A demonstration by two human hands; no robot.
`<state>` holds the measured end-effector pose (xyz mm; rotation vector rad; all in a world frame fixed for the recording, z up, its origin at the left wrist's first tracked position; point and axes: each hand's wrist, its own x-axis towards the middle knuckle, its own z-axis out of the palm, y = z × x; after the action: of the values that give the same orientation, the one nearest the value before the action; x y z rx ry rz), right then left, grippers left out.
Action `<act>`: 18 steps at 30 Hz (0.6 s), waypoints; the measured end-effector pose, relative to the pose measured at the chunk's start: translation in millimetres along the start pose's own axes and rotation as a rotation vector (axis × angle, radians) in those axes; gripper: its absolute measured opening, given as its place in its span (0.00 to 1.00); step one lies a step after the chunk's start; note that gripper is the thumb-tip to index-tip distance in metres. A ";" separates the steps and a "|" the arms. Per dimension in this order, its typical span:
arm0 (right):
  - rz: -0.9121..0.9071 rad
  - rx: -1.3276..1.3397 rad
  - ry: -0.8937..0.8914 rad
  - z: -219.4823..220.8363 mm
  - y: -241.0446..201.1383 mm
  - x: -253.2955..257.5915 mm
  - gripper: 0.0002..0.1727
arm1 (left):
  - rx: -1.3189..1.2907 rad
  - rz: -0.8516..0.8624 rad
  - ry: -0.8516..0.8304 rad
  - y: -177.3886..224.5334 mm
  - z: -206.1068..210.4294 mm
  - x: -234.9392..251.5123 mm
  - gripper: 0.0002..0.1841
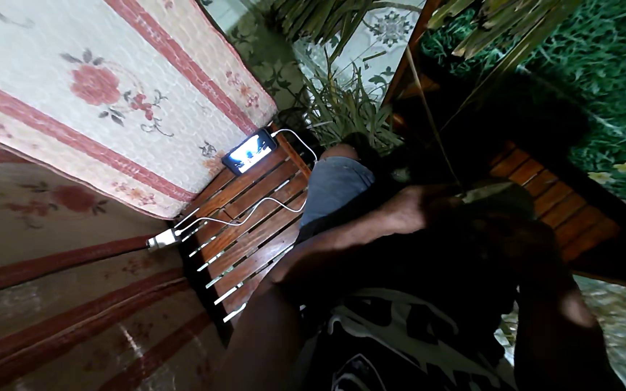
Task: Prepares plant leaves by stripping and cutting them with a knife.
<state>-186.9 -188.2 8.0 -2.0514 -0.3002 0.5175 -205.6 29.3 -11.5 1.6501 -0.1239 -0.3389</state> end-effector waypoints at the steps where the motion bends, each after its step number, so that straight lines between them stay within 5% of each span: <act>1: -0.002 -0.016 -0.003 -0.5 -0.4 0.5 0.16 | 0.017 0.011 -0.015 -1.1 2.6 -0.8 0.20; 4: 0.024 -0.043 0.031 0.6 -1.6 2.1 0.15 | 0.071 0.060 -0.062 0.5 8.6 -3.4 0.21; 8: -0.004 0.009 0.010 -4.6 5.6 2.1 0.15 | -0.087 -0.026 0.115 -1.1 -9.9 5.5 0.19; 12: 0.008 0.013 0.002 -4.2 4.9 1.7 0.14 | 0.053 0.006 -0.040 -1.8 -3.0 3.5 0.21; 16: 0.020 -0.033 0.003 -4.7 7.9 -1.6 0.15 | -0.292 -0.115 0.159 6.1 -25.7 11.2 0.16; 18: 0.021 -0.043 -0.004 -5.0 10.3 -2.9 0.16 | -0.334 -0.157 0.067 5.5 -26.1 11.7 0.13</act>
<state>-187.1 -198.4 2.1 -2.0972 -0.2943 0.5328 -186.2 50.3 -5.8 1.3405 0.1093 -0.3996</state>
